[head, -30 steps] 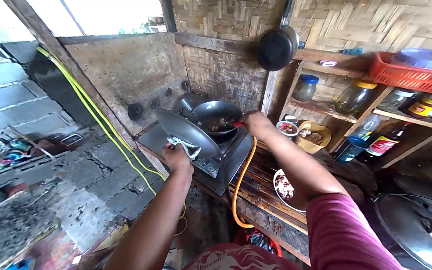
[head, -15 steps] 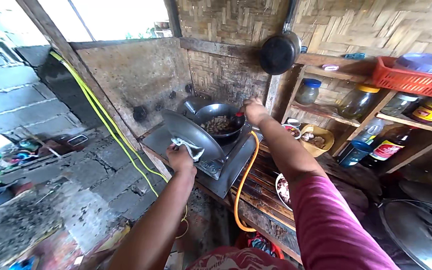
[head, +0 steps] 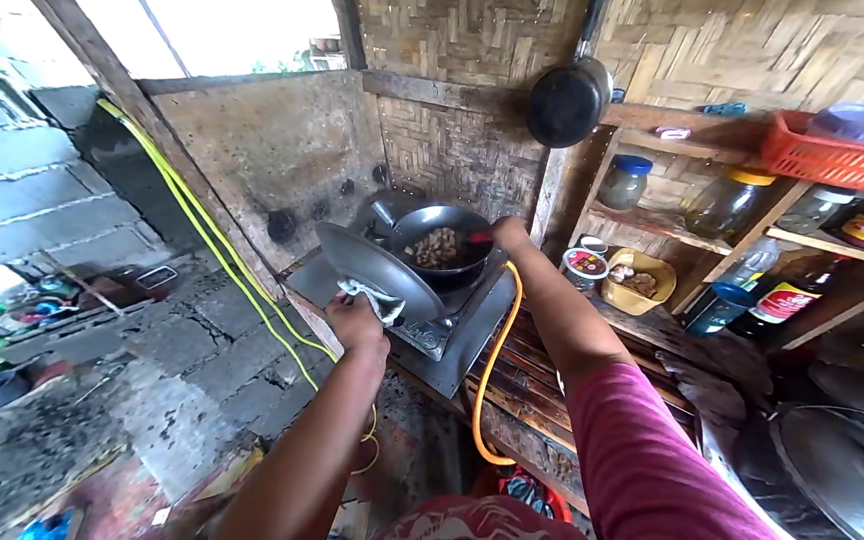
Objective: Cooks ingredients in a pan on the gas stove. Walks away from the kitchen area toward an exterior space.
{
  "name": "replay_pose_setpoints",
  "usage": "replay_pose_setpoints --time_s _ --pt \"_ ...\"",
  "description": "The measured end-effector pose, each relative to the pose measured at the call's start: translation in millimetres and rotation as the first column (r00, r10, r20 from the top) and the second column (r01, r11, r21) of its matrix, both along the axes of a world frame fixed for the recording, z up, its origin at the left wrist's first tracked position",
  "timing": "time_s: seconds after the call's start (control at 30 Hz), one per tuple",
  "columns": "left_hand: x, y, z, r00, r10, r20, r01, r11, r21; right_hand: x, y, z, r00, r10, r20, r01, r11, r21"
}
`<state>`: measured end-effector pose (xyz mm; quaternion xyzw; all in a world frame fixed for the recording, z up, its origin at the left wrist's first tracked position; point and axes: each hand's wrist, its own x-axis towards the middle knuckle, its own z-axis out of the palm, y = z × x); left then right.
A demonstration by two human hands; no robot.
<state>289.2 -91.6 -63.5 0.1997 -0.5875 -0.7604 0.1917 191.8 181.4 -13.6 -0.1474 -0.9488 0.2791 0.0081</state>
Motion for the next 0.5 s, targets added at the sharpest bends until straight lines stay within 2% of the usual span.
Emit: replay_pose_setpoints --time_s 0.13,0.23,0.37,0.5 --pt "-0.5 -1.1 -0.5 1.000 -0.002 -0.016 0.003 1.000 0.029 5.5 -10.2 29.2 0.987 0.127 -0.103 -0.111 0.982 0.153" --pt "2.5 -3.4 -2.3 1.000 0.002 -0.003 -0.002 1.000 0.024 -7.8 -1.7 27.5 0.994 0.049 -0.096 -0.030 0.980 0.197" --pt "4.0 -7.3 -6.0 1.000 0.016 -0.024 -0.015 1.000 0.026 -22.3 3.9 0.4 0.995 -0.095 -0.021 0.096 0.993 0.061" --pt "7.3 -10.5 -6.6 0.999 0.021 -0.025 -0.020 0.999 0.030 -31.4 -12.7 -18.4 0.999 -0.011 0.048 0.016 0.993 -0.116"
